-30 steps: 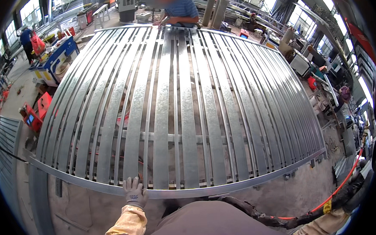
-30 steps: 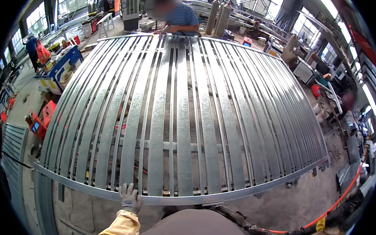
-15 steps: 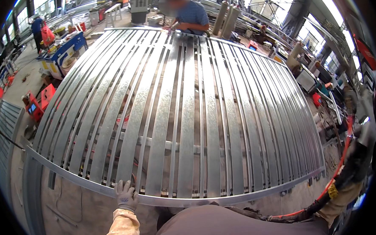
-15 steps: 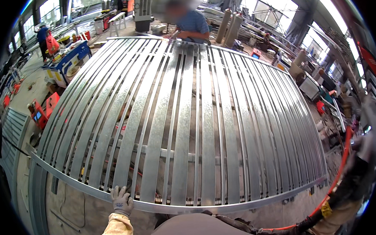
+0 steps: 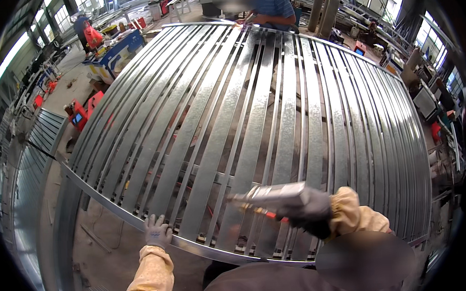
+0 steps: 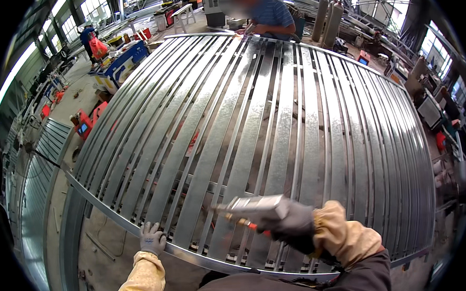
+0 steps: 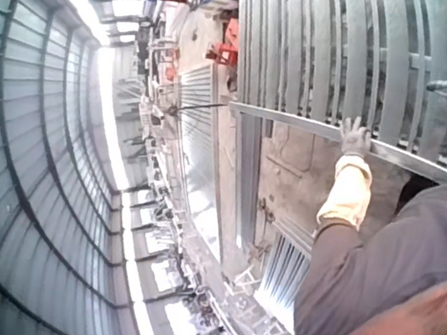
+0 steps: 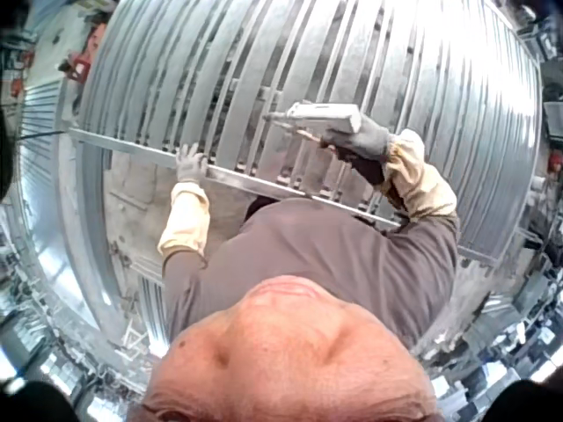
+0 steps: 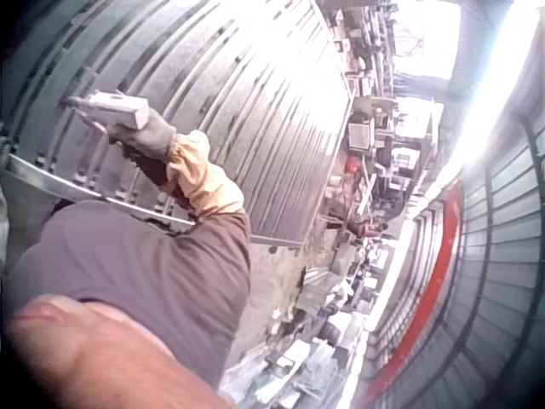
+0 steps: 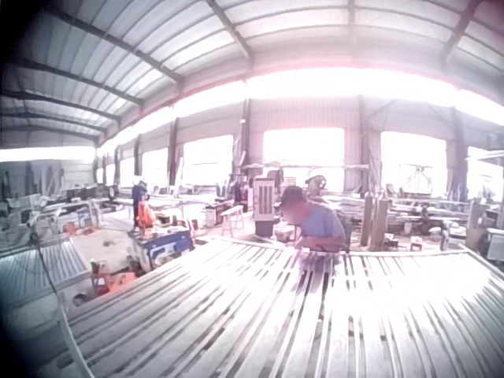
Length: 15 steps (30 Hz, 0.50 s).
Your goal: The person welds a metal frame using a handheld welding gun. They repeatedly position the tool along the frame's seams and trigger the welder, producing bright sparks. The person wears protective gloves and sleeves while working on the curved metal structure.
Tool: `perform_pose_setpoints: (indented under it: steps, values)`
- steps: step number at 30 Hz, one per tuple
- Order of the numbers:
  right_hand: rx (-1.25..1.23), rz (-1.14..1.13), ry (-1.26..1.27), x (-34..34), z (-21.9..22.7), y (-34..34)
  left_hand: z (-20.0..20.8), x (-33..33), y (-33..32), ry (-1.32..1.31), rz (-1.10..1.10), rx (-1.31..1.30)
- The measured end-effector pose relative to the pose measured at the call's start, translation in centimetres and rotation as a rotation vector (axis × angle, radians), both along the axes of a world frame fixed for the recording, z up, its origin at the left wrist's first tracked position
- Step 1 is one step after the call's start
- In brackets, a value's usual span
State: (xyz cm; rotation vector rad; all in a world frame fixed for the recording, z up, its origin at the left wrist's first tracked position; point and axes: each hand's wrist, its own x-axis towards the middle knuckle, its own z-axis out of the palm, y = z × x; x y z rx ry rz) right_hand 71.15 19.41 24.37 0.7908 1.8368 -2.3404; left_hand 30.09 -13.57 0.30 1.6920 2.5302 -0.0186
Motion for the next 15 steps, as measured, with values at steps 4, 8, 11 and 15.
perform_pose_setpoints:
  steps: [4, 8, 11, 15]
  values:
    - [0.025, 0.170, 0.070, -1.5, -7.3, -3.9, 0.0, -0.7, 4.7, -0.064, -0.119, 0.101]
    - [0.153, 0.275, 0.101, -5.2, -7.9, -6.8, 1.0, -2.4, 8.5, -0.015, -0.173, 0.109]
    - [0.053, 0.386, -0.028, -7.2, -9.0, -7.8, 1.0, -3.6, 11.6, -0.062, -0.163, -0.073]
    - [0.135, 0.426, -0.008, -9.7, -7.9, -8.5, 1.1, -4.9, 14.4, 0.033, -0.301, 0.000]
